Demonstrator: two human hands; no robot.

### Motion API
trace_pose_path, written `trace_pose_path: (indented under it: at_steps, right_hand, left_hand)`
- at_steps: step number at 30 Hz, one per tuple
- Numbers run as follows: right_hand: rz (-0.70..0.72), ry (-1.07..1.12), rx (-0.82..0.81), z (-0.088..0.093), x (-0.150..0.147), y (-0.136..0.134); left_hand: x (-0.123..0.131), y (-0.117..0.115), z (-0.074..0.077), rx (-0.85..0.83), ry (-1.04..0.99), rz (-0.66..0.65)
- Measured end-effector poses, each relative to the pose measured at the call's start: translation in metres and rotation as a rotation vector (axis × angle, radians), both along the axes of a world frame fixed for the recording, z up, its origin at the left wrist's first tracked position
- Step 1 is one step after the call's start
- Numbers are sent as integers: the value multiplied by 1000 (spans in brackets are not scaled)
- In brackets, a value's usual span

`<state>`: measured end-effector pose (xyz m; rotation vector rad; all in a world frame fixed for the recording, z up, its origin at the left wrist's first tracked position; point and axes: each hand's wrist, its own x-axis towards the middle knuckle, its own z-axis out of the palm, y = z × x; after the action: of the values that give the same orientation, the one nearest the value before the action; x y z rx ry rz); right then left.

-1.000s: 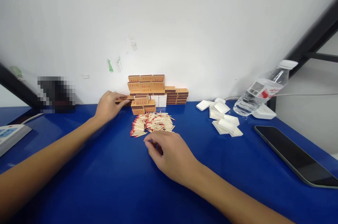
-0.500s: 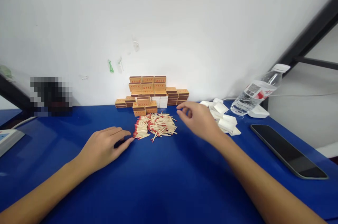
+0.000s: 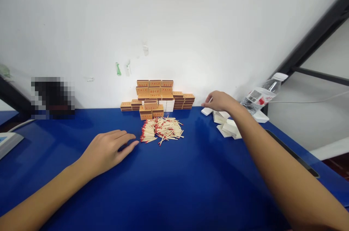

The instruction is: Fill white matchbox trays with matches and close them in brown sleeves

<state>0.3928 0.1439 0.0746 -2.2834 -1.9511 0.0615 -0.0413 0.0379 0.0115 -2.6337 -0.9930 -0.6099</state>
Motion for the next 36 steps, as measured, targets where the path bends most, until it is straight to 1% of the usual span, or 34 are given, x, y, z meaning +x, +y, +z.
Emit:
trace_pose_path:
  at_steps: [2, 4, 8, 12, 14, 16, 18, 20, 21, 23, 24, 26, 28, 29, 31, 34, 36]
  right_hand:
    - [2, -45, -58, -8, 8, -5]
    - [6, -98, -80, -17, 11, -8]
    - [19, -171, -90, -28, 6, -9]
    - [34, -147, -63, -24, 0, -12]
    - [43, -99, -31, -19, -3, -22]
    - [73, -28, -2, -14, -8, -38]
    - [138, 98, 7, -11, -18, -59]
    - [267, 474, -25, -11, -33, -83]
    - [308, 659, -107, -12, -43, -94]
    - [339, 1015, -236, -19, -65, -113]
    - [358, 1141, -276, -23, -78, -120]
    - [423, 1312, -361, -31, -103, -133]
    - [513, 1423, -457, -36, -126, -140]
    - [568, 1449, -501, -37, -135, -143]
    - [688, 1396, -542, -37, -148, -144]
    - [835, 1157, -532, -36, -154, -139]
    - [898, 1026, -511, -37, -152, -136]
  left_hand:
    - [0, 0, -1, 4, 8, -4]
    - [1, 0, -1, 1, 10, -5]
    - [1, -1, 0, -14, -4, -8]
    - [1, -2, 5, 2, -14, -16]
    - [1, -2, 6, 20, -15, -15]
    - [1, -3, 6, 37, -15, -18]
    - [1, -3, 5, 54, -19, -32]
    - [1, -3, 3, 61, -31, -48]
    - [2, -4, 2, 60, -43, -59]
    - [5, -6, 1, 46, -83, -85]
    - [6, -8, 2, 31, -113, -101]
    - [11, -12, 4, -16, -187, -140]
    - [16, -18, 7, -90, -268, -189]
    - [18, -21, 9, -131, -301, -215]
    - [21, -26, 11, -207, -333, -263]
    - [22, -30, 10, -285, -305, -317]
    - [21, -29, 8, -310, -276, -320]
